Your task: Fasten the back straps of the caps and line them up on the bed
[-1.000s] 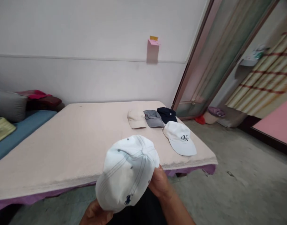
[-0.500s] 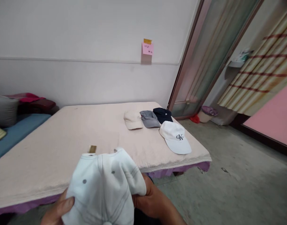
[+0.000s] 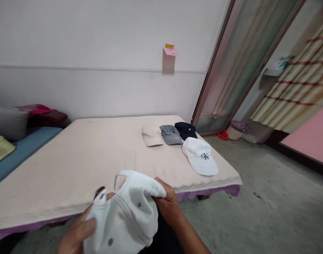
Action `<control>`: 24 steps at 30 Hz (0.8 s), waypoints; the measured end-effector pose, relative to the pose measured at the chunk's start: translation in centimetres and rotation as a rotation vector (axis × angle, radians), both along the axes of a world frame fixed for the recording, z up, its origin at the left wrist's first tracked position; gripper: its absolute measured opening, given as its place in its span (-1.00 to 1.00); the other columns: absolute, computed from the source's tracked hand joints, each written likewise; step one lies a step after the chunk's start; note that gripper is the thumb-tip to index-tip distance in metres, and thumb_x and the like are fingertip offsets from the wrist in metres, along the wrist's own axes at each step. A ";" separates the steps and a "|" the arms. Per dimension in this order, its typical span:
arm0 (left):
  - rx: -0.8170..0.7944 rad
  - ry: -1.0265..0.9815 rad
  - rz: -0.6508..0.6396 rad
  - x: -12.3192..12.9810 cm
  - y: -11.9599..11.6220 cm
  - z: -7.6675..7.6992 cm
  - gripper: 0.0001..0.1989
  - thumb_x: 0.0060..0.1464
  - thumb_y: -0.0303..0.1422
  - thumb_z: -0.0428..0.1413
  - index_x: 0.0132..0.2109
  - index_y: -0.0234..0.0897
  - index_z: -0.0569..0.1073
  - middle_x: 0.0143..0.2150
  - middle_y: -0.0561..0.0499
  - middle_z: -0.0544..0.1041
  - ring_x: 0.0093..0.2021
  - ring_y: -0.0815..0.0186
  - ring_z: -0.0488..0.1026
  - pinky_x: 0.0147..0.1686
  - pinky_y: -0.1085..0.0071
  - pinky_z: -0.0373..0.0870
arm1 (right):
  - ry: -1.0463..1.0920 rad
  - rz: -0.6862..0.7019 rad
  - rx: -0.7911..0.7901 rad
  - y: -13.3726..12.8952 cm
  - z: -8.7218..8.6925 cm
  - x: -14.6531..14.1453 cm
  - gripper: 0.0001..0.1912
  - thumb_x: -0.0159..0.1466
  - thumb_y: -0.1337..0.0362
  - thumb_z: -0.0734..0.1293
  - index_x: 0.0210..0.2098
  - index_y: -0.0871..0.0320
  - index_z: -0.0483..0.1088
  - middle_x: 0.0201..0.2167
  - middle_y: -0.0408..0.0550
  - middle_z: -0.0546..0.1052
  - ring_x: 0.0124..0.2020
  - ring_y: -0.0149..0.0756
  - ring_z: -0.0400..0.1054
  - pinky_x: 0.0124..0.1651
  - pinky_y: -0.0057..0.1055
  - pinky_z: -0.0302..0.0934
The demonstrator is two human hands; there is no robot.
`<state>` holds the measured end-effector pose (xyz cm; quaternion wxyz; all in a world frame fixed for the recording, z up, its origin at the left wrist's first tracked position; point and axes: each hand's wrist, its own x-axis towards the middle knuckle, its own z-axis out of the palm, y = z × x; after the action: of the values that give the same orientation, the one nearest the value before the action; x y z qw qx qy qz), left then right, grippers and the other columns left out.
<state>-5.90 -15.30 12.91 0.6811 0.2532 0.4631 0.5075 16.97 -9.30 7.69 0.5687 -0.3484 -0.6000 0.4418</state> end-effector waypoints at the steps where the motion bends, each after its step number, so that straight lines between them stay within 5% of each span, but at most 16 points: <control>1: -0.017 0.069 -0.018 0.3 0.3 -0.4 -0.56 -0.31 -0.20 0.34 -0.17 -0.19 0.58 -0.27 -0.08 0.63 -0.20 -0.02 0.52 -0.28 0.27 0.46 | -0.043 0.000 0.007 0.0 -0.3 0.3 -0.87 0.21 0.36 0.28 -0.47 0.18 0.38 -0.45 -0.14 0.36 -0.38 -0.34 0.26 -0.30 -0.42 0.19; 3: 0.003 0.197 -0.072 0.9 1.0 -0.6 -0.61 -0.33 -0.29 0.36 -0.23 -0.23 0.57 -0.32 -0.05 0.61 -0.25 0.07 0.50 -0.28 0.32 0.41 | -0.078 0.009 -0.031 -0.3 -0.9 1.0 -0.89 0.19 0.38 0.27 -0.47 0.17 0.37 -0.44 -0.15 0.36 -0.38 -0.34 0.25 -0.30 -0.43 0.16; 6: 0.247 0.320 -0.225 1.3 2.0 -0.2 -0.80 -0.17 -0.30 0.29 -0.34 -0.28 0.53 -0.37 -0.01 0.51 -0.30 0.18 0.42 -0.27 0.38 0.32 | -0.047 0.128 -0.184 -1.0 -1.0 2.5 -0.96 0.15 0.33 0.33 -0.40 0.17 0.41 -0.45 -0.17 0.39 -0.37 -0.33 0.26 -0.30 -0.43 0.15; 10: 0.414 0.427 -0.415 1.5 2.5 0.4 -0.94 -0.06 -0.40 0.20 -0.41 -0.26 0.45 -0.43 0.06 0.36 -0.38 0.31 0.28 -0.34 0.44 0.21 | 0.076 0.471 -0.371 -2.0 1.1 4.8 -0.52 0.07 0.13 0.41 -0.04 0.17 0.41 -0.19 -0.05 0.47 -0.16 -0.19 0.31 -0.13 -0.36 0.16; 13: 0.368 0.421 -0.553 2.2 2.2 0.5 -0.95 -0.06 -0.45 0.19 -0.40 -0.26 0.44 -0.41 0.05 0.37 -0.37 0.31 0.27 -0.35 0.44 0.18 | 0.107 0.604 -0.417 -2.3 2.9 5.4 -0.42 0.09 -0.04 0.37 -0.03 0.22 0.41 -0.20 0.02 0.46 -0.21 -0.21 0.31 -0.24 -0.40 0.16; 18: 0.292 0.318 -0.611 3.4 1.8 1.1 -0.87 -0.01 -0.33 0.19 -0.27 -0.22 0.47 -0.35 0.04 0.40 -0.35 0.32 0.28 -0.36 0.45 0.19 | 0.177 0.600 -0.557 -2.6 3.5 4.5 -0.49 0.05 0.24 0.47 -0.02 0.18 0.39 -0.36 -0.11 0.44 -0.42 -0.44 0.27 -0.41 -0.56 0.08; 24: 0.161 0.100 -0.413 3.2 1.7 1.5 -0.62 0.10 -0.08 0.02 -0.24 -0.32 0.52 -0.36 -0.06 0.47 -0.36 0.27 0.35 -0.36 0.43 0.28 | 0.553 0.275 -0.452 -3.0 3.5 5.1 -0.52 0.04 0.30 0.46 -0.03 0.12 0.38 -0.34 -0.11 0.47 -0.38 -0.38 0.35 -0.31 -0.48 0.23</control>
<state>-2.67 -13.64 14.44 0.7242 0.4209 0.3929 0.3794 22.11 -12.25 11.20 0.5533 -0.2489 -0.3527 0.7124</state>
